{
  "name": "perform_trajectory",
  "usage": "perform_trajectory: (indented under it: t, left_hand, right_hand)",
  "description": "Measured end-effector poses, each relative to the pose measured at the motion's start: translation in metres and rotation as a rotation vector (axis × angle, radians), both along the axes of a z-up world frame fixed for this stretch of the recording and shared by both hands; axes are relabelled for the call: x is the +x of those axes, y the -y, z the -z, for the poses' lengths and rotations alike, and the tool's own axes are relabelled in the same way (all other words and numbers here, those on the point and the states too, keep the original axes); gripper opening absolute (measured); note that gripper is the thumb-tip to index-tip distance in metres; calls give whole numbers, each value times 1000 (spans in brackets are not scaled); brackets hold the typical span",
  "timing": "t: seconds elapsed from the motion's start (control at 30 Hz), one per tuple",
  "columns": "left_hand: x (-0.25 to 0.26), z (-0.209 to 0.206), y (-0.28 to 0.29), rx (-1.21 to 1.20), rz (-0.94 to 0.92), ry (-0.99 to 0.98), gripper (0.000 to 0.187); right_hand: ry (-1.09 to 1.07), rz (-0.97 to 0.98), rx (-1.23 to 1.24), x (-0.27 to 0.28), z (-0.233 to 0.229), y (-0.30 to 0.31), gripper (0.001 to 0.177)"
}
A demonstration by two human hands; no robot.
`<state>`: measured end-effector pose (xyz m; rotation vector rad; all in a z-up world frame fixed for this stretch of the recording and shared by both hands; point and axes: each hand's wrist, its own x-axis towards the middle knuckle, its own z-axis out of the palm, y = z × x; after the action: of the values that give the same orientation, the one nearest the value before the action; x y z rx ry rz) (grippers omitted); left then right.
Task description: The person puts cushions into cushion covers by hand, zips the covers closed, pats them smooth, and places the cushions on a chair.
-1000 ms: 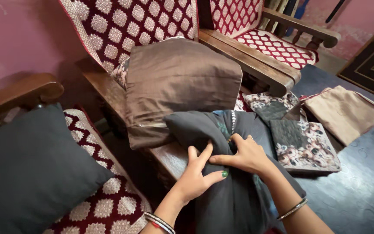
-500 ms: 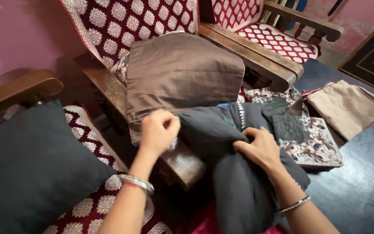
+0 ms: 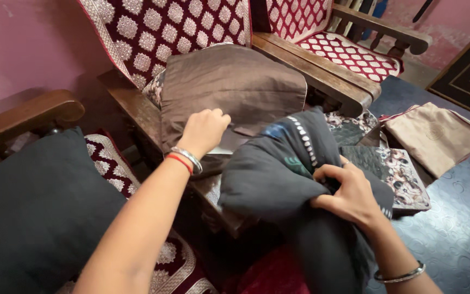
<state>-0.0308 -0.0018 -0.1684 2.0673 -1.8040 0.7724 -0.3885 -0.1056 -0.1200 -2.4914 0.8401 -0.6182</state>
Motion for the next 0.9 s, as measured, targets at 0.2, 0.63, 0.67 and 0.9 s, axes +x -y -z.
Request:
perform_trajectory:
  t: [0.2, 0.63, 0.67, 0.9]
  left_hand:
    - [-1, -60, 11, -40, -18, -138, 17]
    - [-32, -124, 8, -124, 161, -238, 26]
    - [-31, -124, 5, -125, 162, -237, 26]
    - [-11, -94, -33, -72, -80, -99, 33]
  right_hand:
    - [40, -312, -123, 17, -37, -18, 50]
    - [-87, -437, -143, 64, -59, -33, 50]
    - [-55, -409, -162, 66, -60, -28, 51]
    - [-3, -113, 6, 56, -47, -5, 52]
